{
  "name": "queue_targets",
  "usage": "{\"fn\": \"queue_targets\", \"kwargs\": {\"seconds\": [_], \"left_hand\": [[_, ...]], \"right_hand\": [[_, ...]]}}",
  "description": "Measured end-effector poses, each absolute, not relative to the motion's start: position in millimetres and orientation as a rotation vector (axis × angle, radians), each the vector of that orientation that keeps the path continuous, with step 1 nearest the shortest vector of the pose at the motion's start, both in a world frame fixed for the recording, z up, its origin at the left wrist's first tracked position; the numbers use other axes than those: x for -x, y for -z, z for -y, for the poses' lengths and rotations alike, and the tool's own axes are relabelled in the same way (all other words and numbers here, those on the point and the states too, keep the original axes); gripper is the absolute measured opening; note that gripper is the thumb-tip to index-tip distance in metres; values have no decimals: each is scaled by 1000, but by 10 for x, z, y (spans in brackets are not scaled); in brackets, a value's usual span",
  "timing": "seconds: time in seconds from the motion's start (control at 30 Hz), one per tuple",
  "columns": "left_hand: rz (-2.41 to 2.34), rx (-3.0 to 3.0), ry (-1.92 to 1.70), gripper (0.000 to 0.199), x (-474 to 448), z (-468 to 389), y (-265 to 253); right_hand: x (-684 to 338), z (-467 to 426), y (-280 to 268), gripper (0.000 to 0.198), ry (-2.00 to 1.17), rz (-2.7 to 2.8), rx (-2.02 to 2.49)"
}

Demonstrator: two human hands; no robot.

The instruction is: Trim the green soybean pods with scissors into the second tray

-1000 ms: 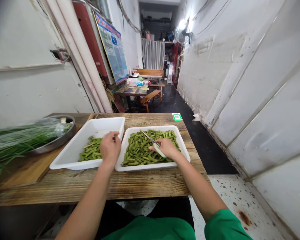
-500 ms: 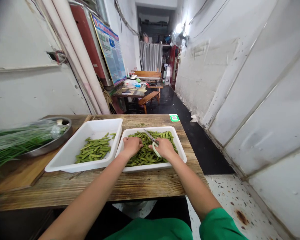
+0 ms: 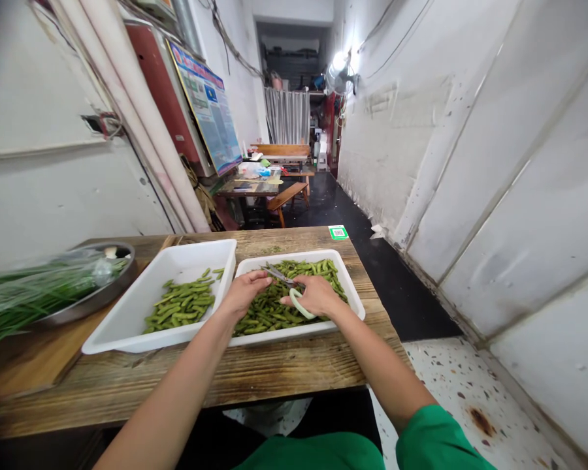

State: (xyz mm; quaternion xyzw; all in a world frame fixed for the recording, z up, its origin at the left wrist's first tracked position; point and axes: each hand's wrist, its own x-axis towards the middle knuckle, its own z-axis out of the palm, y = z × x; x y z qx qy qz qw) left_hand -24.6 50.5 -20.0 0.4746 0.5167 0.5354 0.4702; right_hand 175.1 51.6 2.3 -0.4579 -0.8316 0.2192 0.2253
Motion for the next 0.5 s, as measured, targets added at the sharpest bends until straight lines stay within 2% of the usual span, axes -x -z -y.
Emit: {"fn": "queue_targets", "kwargs": {"seconds": [0.5], "left_hand": [[-1488, -1176, -1162, 14, 217, -433, 148]], "right_hand": [[-1770, -596, 30, 41, -648, 2408, 1294]]}}
